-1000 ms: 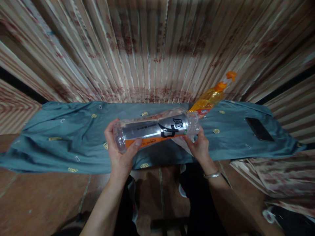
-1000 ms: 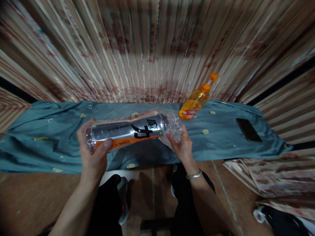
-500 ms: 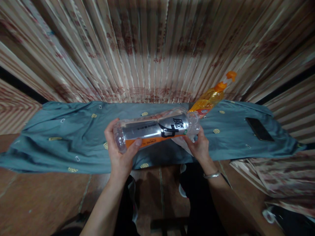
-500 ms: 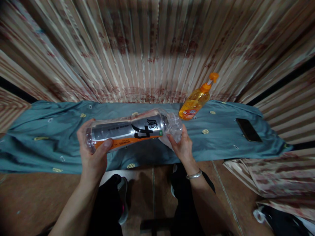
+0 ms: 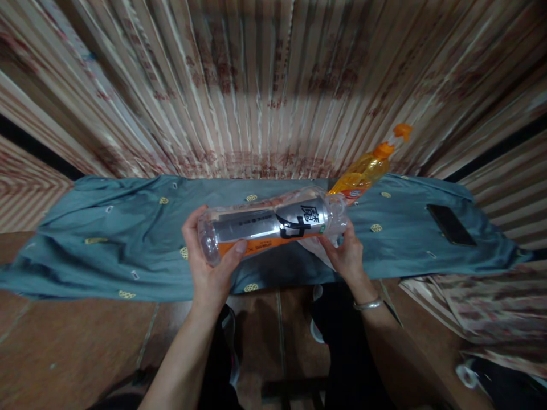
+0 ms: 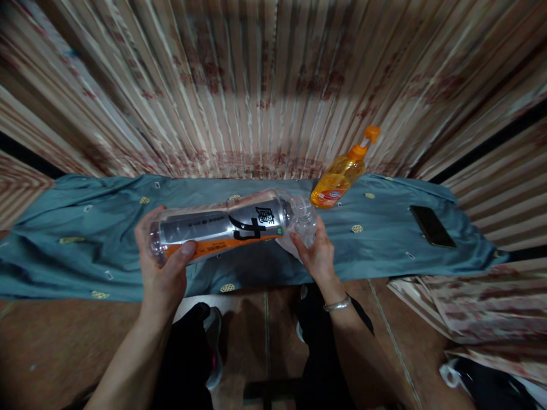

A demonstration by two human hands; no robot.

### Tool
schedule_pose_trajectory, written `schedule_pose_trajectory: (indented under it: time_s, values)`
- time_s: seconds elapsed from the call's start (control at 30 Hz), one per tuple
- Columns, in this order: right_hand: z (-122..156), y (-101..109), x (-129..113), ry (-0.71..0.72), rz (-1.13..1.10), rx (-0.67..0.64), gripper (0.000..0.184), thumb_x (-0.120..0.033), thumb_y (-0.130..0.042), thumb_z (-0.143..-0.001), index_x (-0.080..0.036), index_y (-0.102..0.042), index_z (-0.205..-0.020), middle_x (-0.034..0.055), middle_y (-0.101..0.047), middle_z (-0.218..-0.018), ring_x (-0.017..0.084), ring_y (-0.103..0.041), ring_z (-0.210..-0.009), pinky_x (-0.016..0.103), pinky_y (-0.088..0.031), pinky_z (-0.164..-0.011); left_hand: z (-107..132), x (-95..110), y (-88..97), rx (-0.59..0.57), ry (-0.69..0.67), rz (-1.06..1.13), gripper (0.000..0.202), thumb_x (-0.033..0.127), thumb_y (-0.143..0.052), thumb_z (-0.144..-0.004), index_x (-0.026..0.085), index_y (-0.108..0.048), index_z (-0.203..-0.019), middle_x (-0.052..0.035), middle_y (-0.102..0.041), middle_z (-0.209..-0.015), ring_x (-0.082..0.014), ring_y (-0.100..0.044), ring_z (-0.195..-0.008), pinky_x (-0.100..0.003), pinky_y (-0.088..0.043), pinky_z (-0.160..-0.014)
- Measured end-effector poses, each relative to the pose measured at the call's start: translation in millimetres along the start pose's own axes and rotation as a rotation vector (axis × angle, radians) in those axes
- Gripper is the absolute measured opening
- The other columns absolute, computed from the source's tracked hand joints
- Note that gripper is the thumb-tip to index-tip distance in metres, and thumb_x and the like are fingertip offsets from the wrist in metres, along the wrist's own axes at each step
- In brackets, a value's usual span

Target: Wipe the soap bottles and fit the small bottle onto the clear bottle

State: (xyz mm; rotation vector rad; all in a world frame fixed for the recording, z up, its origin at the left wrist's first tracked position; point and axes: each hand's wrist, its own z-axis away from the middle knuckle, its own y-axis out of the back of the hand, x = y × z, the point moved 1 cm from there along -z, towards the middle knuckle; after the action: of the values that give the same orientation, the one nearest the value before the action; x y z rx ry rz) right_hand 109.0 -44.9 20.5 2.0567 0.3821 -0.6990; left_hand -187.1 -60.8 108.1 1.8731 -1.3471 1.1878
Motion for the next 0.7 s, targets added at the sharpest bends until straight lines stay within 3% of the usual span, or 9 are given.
schedule_pose_trajectory:
  time_s: [0.5, 0.7]
  values:
    - [0.3, -1.1, -0.3, -0.011, 0.026, 0.014, 0.075, -0.062, -0.065, -0.087, -0.017, -0.055, -0.146, 0.0176, -0.081, -0.119, 0.036, -0.080, -0.102, 0.044, -0.063, -0.081, 0.0, -0.7, 0.2, -0.019, -0.026, -0.040, 0.080, 0.062, -0.085, -0.073, 0.026, -0.053, -0.137, -0.0056, -0.061, -0.117, -0.0227, -0.065, -0.101, -0.038, -0.054, -0.091]
    - [0.6, -0.5, -0.5, -0.012, 0.059, 0.010, 0.072, -0.060, -0.065, -0.087, -0.017, -0.056, -0.145, 0.0169, -0.082, -0.115, 0.036, -0.080, -0.098, 0.042, -0.062, -0.077, -0.5, 0.9, -0.5, -0.009, -0.029, -0.032, 0.079, 0.060, -0.087, -0.071, 0.025, -0.055, -0.135, -0.0047, -0.061, -0.116, -0.0210, -0.064, -0.099, -0.034, -0.053, -0.086]
